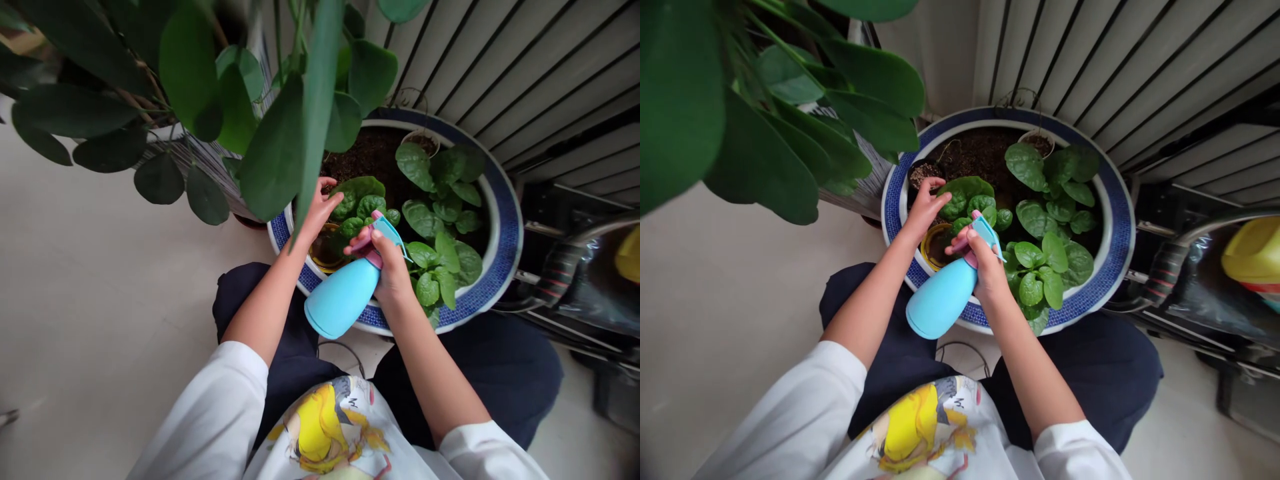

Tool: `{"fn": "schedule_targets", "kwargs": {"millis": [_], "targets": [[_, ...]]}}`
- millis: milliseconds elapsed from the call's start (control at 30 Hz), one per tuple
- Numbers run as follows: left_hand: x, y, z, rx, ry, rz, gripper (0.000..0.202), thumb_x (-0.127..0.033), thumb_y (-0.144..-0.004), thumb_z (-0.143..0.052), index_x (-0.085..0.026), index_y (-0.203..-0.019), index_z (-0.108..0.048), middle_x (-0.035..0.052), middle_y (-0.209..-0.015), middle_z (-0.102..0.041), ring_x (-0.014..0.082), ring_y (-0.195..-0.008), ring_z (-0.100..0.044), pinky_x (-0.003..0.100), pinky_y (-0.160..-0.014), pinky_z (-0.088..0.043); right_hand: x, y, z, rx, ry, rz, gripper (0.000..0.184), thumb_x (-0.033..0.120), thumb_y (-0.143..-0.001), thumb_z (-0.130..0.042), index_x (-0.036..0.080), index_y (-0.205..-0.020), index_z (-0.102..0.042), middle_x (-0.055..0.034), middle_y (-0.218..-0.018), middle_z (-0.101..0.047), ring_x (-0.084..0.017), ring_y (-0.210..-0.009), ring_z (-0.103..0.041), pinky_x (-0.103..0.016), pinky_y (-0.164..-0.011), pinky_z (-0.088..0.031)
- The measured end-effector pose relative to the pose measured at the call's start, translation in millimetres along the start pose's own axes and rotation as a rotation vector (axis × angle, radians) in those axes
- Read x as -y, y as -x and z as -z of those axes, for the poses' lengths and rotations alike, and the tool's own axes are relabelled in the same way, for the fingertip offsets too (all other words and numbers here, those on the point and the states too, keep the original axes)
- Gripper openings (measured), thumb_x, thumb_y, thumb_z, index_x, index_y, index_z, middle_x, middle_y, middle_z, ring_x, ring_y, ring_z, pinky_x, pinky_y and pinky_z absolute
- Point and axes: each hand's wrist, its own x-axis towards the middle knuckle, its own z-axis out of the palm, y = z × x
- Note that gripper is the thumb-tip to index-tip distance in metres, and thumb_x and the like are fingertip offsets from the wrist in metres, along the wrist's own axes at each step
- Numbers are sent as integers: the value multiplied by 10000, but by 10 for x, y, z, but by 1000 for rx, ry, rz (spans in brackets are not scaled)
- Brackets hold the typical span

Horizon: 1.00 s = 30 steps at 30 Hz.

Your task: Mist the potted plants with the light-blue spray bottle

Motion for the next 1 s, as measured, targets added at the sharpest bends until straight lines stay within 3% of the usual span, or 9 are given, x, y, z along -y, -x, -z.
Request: {"fn": "schedule_targets", "kwargs": {"millis": [100,167,300,400,567,867,1000], "targets": [[-3,-32,14,70,9,-93,365,-471,-905,-536,-253,-1197,-560,67,-1325,-574,219,-1270,-510,361,-1069,-387,47,-13,15,4,49,145,379,403,-758,-707,287,-1096,-580,26,-870,-642,-172,-796,-676,-371,-776,-593],[-6,-49,29,109,15,-118,424,-521,-916,-491,-259,-1242,-563,70,-1378,-556,226,-1313,-485,374,-1106,-356,79,-18,42,-11,102,175,300,414,-791,-678,288,-1050,-592,22,-850,-626,-174,-813,-666,-378,-781,-592],[1,-53,45,117,17,-105,472,-557,-929,-441,-258,-1270,-573,65,-1391,-563,218,-1342,-467,374,-1130,-339,114,-20,100,-59,121,107,195,428,-824,-631,238,-858,-600,17,-748,-591,-150,-710,-637,-325,-667,-592],[25,-51,36,96,35,-87,476,-564,-939,-413,-258,-1262,-582,63,-1356,-593,211,-1329,-486,369,-1109,-373,113,-24,99,-77,91,50,225,423,-793,-661,221,-875,-605,23,-723,-598,-137,-657,-624,-300,-624,-581],[9,-51,21,88,54,-68,448,-541,-957,-388,-248,-1214,-608,63,-1287,-634,199,-1272,-538,355,-1074,-406,61,-53,60,19,67,70,423,374,-754,-710,262,-1138,-572,33,-842,-639,-154,-763,-658,-364,-768,-593],[-364,88,-23,39,-168,-170,232,-418,-901,-570,-196,-858,-624,44,-974,-710,159,-977,-656,265,-901,-481,33,-103,126,-43,55,-32,416,363,-777,-674,267,-1167,-565,54,-745,-607,-128,-649,-634,-285,-606,-581],[-328,52,-54,-3,-162,-132,221,-385,-928,-530,-194,-898,-639,36,-917,-707,145,-875,-659,242,-817,-492,25,-99,97,-2,81,3,467,370,-764,-689,275,-1202,-560,52,-784,-624,-128,-681,-647,-315,-682,-581]]}}
